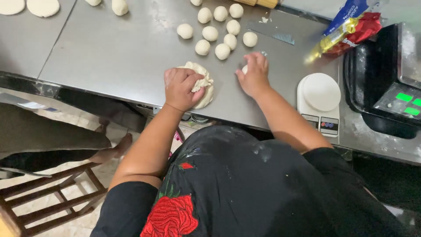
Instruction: Portioning dough, shaping it into small balls, and weighing them on a digital scale for consistency.
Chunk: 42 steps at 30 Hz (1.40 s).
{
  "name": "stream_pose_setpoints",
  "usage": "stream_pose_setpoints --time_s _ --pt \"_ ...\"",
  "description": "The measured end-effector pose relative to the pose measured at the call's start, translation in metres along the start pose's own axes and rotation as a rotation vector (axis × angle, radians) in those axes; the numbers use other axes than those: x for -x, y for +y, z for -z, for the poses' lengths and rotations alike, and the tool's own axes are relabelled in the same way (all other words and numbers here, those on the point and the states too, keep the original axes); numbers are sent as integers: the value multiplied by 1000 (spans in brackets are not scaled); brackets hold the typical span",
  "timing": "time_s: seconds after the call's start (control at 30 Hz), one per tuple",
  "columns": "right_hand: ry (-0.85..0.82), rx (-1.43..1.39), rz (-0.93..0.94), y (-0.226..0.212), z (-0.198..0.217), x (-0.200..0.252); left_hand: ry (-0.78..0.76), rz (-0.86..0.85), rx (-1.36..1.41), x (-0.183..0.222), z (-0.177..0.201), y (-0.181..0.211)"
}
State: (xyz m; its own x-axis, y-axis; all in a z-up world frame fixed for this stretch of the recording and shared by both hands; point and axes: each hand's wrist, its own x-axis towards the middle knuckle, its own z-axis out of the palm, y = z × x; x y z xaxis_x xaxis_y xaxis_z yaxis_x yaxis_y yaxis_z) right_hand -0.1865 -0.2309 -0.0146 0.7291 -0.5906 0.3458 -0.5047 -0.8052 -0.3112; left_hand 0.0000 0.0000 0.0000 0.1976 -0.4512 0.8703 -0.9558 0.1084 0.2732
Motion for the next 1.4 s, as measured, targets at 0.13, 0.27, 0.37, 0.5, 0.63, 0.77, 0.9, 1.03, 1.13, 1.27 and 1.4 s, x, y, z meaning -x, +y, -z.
stream_pose_setpoints --time_s 0.13,0.27,0.37,0.5,0.63,0.77,0.9,1.03,1.13,1.27,1.4 --pt "0 -71 -140 52 0 7 11 -1 1 0 -3 -4" --pt "-116 -6 -63 22 20 38 16 7 4 5 -5 -4" --pt "-100 -151 -23 14 19 19 10 4 3 5 -5 -4" --pt "129 -366 -54 16 15 -26 10 1 -4 7 -8 -6" --pt "181 -281 -22 26 -8 -31 -20 -6 9 6 -5 -5" --pt "150 -199 -63 34 -11 -20 -8 9 -2 3 -4 -5" --pt "150 -430 -250 39 -12 10 -21 91 25 6 -4 -8" --pt "-47 -510 -292 8 17 56 14 114 35 17 -7 -14" --pt "-232 -569 -243 1 20 78 14 107 19 7 -16 -2" --pt "-178 -764 -114 -6 40 88 -92 -178 248 -47 -45 51" --pt "-8 -650 -43 -1 83 94 -45 -408 274 -78 -81 111"
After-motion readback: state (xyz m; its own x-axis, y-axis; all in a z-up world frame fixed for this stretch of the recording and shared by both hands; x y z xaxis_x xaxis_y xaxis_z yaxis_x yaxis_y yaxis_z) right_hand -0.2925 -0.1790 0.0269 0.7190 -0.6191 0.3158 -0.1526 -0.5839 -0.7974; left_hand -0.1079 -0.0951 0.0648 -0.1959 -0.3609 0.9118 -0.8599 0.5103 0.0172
